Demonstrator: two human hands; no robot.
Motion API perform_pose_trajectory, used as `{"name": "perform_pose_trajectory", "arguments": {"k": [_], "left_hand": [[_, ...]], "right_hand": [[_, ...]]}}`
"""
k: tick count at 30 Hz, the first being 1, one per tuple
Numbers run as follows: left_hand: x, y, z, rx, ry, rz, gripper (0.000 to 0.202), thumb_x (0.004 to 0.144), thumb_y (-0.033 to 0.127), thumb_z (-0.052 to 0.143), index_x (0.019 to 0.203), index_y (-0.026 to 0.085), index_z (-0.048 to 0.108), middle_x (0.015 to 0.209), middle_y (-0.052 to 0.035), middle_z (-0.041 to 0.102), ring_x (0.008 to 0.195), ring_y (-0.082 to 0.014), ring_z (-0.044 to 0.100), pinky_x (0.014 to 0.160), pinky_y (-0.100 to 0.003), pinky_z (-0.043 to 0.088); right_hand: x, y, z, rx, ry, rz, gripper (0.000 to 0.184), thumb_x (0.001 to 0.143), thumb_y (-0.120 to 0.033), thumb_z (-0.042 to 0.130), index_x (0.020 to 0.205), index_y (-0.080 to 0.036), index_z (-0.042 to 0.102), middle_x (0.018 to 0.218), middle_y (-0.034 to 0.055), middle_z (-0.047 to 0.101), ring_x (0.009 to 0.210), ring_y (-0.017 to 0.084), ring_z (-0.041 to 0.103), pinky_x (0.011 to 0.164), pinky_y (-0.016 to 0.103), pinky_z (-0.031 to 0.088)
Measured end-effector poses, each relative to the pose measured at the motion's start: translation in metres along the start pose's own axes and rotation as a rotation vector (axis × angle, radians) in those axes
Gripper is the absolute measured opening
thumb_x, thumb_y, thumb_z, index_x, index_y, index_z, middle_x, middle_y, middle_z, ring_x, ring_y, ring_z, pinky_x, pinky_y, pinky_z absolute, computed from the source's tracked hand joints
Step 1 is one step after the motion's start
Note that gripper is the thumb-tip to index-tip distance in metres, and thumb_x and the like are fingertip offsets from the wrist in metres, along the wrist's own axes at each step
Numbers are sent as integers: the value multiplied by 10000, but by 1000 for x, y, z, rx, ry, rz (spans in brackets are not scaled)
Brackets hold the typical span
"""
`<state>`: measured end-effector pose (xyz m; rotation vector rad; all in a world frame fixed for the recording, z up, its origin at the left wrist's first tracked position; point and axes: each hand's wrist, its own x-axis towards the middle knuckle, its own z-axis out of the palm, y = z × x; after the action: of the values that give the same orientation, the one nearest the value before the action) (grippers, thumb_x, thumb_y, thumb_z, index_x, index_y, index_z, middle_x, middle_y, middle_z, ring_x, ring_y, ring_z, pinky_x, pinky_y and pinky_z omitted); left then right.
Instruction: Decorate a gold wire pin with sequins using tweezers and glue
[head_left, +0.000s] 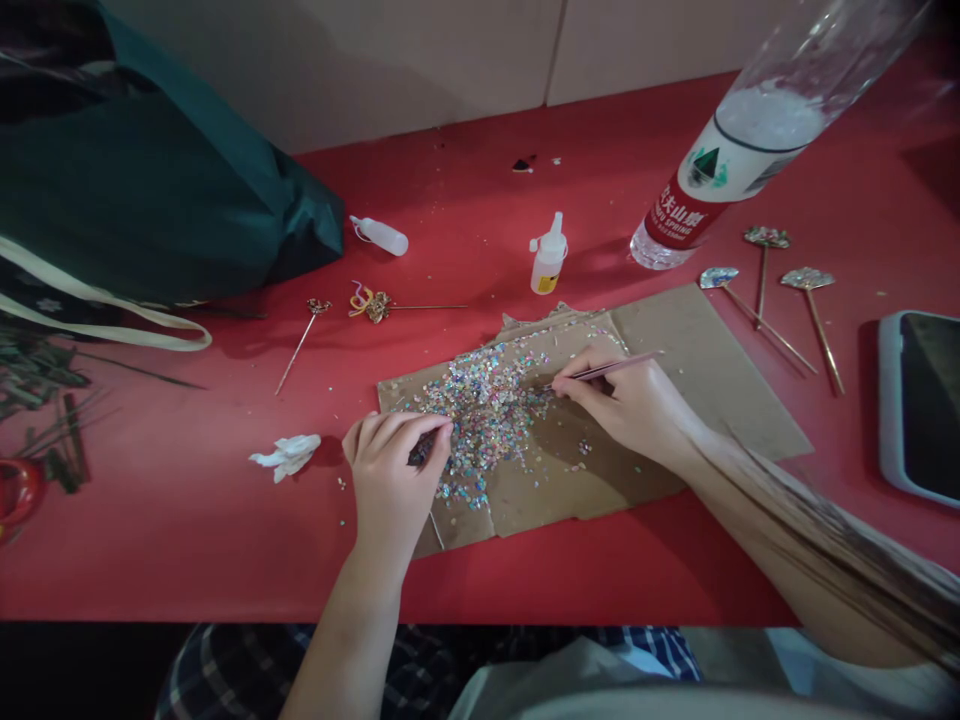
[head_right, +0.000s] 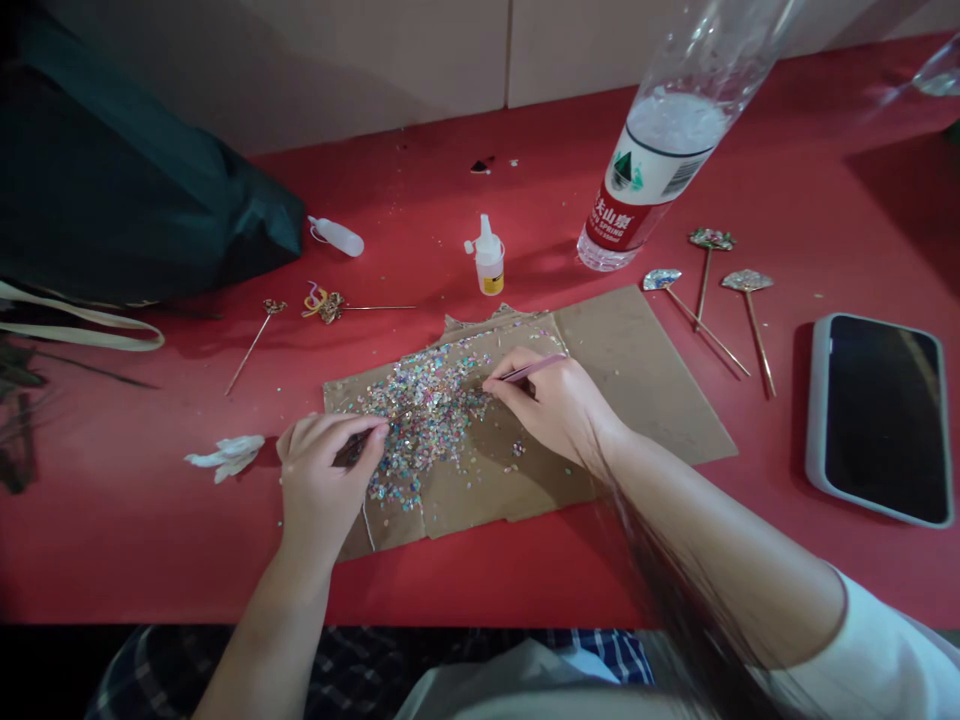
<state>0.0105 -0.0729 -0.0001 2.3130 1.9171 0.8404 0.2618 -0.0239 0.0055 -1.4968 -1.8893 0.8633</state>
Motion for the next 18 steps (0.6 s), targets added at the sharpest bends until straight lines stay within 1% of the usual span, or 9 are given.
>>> {"name": "perform_pose_trajectory", "arguments": {"k": [4,9,11,15,18], "left_hand": [[0,1,0,16,0,20,40,830,256,633,840,283,660,839,33,696,844,-175,577,896,-381,365],[0,5,0,48,35,86,34,807,244,654,801,277,649,777,40,684,833,-173,581,913,-387,368],[0,7,0,66,42,123,43,791,245,668,776,271,638,735,43,670,813,-172,577,919,-389,369],[1,10,0,77,25,170,74,770,232,682,754,271,621,692,54,656,809,-172,572,935,-396,360],[1,11,0,64,6,193,94,764,224,684,741,269,605,675,62,650,805,-169,576,944,-400,355]], "right_hand": [[0,0,0,25,11,13,202,835,-341,556,718,-199,638,669,4,625,578,127,538,551,263,403],[-4,-3,0,73,98,18,216,833,-363,561,723,-195,641,706,26,658,637,152,589,572,275,435],[-6,-5,1,62,120,-3,216,844,-367,560,747,-194,647,722,29,669,648,152,598,577,273,435],[-10,-8,6,-3,129,-88,212,871,-364,543,785,-203,651,743,21,681,687,152,608,630,281,434],[-10,-9,9,-51,107,-98,221,886,-360,519,787,-212,650,743,17,678,687,154,602,634,286,426]]}}
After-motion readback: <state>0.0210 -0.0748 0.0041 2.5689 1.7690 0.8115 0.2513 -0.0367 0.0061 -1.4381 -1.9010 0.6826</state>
